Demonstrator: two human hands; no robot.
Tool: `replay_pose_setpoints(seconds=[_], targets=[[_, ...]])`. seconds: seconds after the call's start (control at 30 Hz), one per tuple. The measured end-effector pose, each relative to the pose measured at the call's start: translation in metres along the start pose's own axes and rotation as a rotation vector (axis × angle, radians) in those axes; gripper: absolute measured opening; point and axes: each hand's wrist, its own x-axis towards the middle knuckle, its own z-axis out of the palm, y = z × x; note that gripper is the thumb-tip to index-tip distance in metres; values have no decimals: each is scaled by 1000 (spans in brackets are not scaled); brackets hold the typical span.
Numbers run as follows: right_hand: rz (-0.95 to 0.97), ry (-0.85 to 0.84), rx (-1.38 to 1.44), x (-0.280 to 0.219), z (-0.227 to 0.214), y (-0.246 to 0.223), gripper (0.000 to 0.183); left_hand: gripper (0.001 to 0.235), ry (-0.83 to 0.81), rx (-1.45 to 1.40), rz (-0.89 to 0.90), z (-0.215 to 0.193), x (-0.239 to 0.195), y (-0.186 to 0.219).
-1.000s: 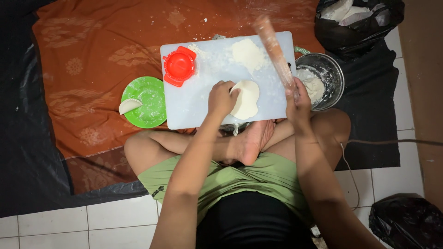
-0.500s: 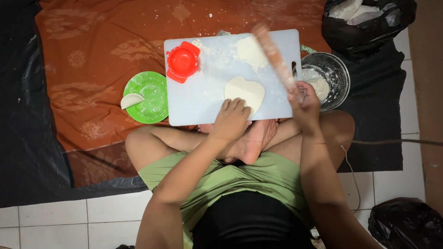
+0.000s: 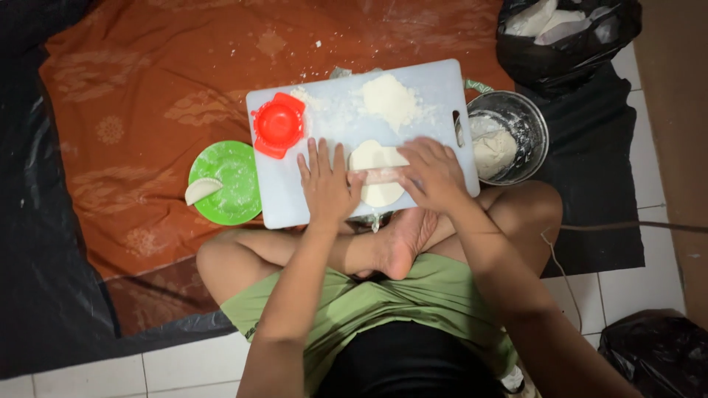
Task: A person is preparing pastry skins by kneading dough into a ball and then using a rolling pin to flatten it on a cutting board while sitting on the floor.
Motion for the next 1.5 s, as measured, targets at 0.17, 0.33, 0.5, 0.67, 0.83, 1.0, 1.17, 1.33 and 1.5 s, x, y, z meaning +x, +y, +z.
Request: replay_pose_setpoints(seconds=[0.17, 0.33, 0.5, 0.67, 0.83, 1.0, 1.17, 1.33, 1.5], targets=[[264, -173, 11, 69, 9, 21, 56, 78, -94, -19, -66, 4, 71, -12], [254, -16, 64, 78, 15, 22, 48, 73, 28, -113, -71, 12, 74, -22], [141, -109, -63, 14, 12, -5, 54, 81, 25, -75, -75, -1, 0, -3], [86, -47, -52, 7, 19, -1, 56, 85, -95, -111, -85, 0, -9, -10], [316, -217, -7, 74, 22, 22, 57, 86, -42, -11, -56, 15, 54, -25], [334, -236, 8, 77, 25, 20, 59, 83, -14, -32, -41, 23, 47, -31], [171, -109, -83, 1, 15, -15, 56, 83, -34, -46, -45, 1, -22, -6], [126, -14, -75, 13, 23, -5, 56, 88, -46, -91, -34, 14, 5, -13], [382, 21, 29, 96, 31, 33, 45, 89, -19, -53, -37, 29, 90, -17]])
